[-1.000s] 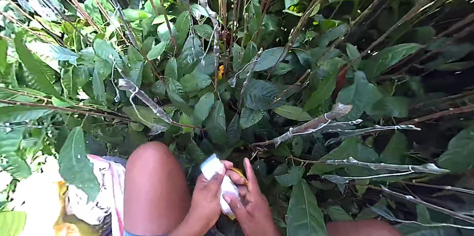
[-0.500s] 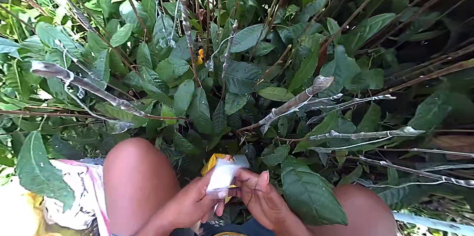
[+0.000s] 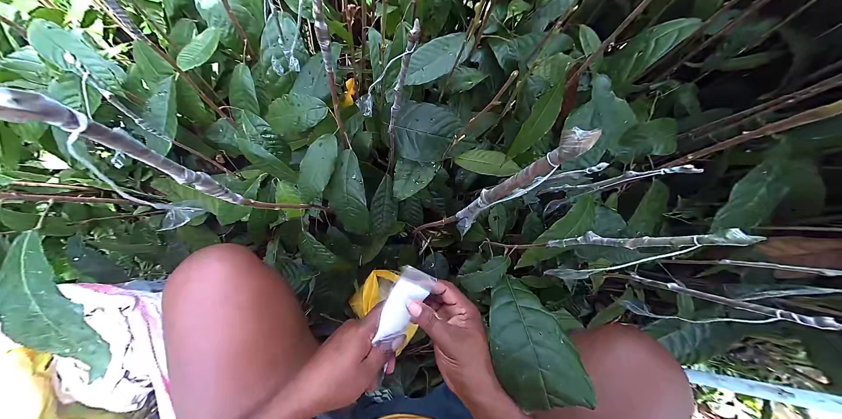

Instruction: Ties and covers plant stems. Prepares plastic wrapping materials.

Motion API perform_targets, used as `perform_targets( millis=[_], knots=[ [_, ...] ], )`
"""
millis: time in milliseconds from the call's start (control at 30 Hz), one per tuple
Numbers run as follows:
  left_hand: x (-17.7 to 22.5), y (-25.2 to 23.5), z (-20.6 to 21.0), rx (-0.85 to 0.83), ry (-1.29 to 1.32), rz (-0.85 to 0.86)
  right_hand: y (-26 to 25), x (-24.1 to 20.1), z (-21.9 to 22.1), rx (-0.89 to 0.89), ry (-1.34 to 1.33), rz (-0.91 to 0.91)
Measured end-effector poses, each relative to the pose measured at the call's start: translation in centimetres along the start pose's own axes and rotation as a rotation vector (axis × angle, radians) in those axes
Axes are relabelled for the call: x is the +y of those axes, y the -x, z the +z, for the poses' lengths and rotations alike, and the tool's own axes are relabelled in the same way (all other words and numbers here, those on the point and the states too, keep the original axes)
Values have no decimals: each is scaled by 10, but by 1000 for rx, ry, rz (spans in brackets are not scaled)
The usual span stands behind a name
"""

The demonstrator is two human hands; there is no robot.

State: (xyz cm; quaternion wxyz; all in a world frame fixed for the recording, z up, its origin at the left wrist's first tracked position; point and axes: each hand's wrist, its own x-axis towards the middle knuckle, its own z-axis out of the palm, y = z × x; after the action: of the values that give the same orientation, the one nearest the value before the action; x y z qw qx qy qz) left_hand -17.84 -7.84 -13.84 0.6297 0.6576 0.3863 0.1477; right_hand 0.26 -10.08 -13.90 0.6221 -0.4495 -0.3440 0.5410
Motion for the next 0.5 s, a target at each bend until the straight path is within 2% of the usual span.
perform_targets(
  millis=[167, 300, 400, 500],
  knots=[
    [-1, -3, 3, 14, 348, 9, -6, -3, 3, -36, 84, 101],
    [-2, -5, 1, 108, 558, 16, -5, 3, -6, -132, 132, 21],
    [-2, -6, -1, 142, 555, 34, -1, -4, -8, -178, 407, 104],
    [-3, -6, 4, 160, 381, 28, 2, -9, 2, -185, 531, 243]
  ],
)
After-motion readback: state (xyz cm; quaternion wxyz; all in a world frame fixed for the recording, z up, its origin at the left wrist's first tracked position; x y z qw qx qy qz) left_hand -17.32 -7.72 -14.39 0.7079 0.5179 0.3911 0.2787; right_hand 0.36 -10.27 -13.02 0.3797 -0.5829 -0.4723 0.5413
